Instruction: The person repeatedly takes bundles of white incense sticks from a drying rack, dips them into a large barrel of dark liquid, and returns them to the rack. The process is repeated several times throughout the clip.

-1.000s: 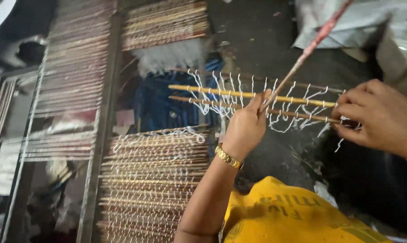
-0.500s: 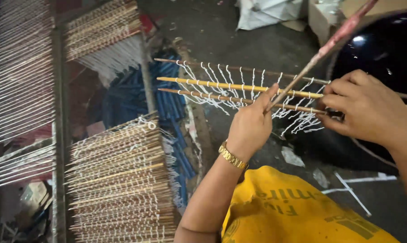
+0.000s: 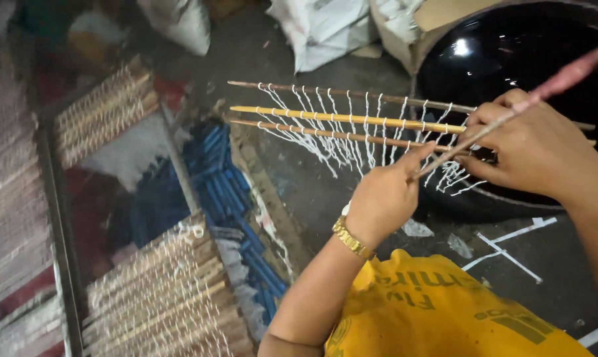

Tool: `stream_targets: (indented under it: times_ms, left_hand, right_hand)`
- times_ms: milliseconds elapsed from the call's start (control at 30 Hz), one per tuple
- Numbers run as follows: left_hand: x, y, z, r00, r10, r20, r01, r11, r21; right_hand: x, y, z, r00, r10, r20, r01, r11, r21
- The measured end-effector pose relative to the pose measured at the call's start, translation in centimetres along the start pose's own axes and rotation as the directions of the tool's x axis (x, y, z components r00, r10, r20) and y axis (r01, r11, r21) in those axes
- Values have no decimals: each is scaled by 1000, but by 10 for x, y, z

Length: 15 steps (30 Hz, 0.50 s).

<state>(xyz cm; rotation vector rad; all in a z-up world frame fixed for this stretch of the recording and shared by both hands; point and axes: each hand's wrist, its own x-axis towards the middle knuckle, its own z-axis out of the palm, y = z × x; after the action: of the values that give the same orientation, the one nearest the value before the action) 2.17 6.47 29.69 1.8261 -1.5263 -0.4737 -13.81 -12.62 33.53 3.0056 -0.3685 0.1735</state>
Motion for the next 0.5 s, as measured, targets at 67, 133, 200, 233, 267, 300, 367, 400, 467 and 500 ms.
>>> stream_targets:
  times_ms: [67, 133, 200, 233, 267, 300, 367, 400, 467, 500]
  left_hand:
    - [7, 3, -5, 999, 13, 32, -12, 1000, -18]
    - [15, 0, -19, 999, 8, 49, -7, 1000, -26]
    - [23, -8, -37, 986, -124, 110, 129, 991, -42]
    - [23, -25, -53, 986, -127, 104, 132, 991, -38]
    - [25, -42, -68, 986, -163, -17, 162, 985, -54]
    - [27, -59, -84, 971, -198, -137, 189, 979, -74]
    - [39, -91, -117, 947, -169, -273, 156, 985, -69]
    - [44, -106, -133, 910, -134, -393, 119, 991, -61]
    - [59, -115, -147, 929, -61, -365, 108, 988, 112]
    - [67, -120, -153, 948, 9, -318, 85, 956, 281]
  right_hand:
    - [-2, 3, -2, 999, 38, 10, -38, 998, -47]
    - [-2, 12, 4, 998, 55, 13, -54, 995, -86]
    - [-7, 26, 19, 1000, 6, 4, -5, 987, -163]
    - [-13, 29, 28, 1000, 0, 0, 0, 987, -163]
    - [-19, 35, 35, 991, -11, -132, 2, 998, -67]
    - [-24, 41, 43, 965, -7, -261, 15, 999, 29]
    - [-41, 63, 68, 966, 4, -258, 21, 995, 93]
    - [-52, 73, 81, 969, 24, -247, 15, 987, 159]
    - [-86, 105, 133, 981, 115, -154, -79, 973, 219]
    - [-103, 122, 159, 977, 206, -57, -184, 945, 269]
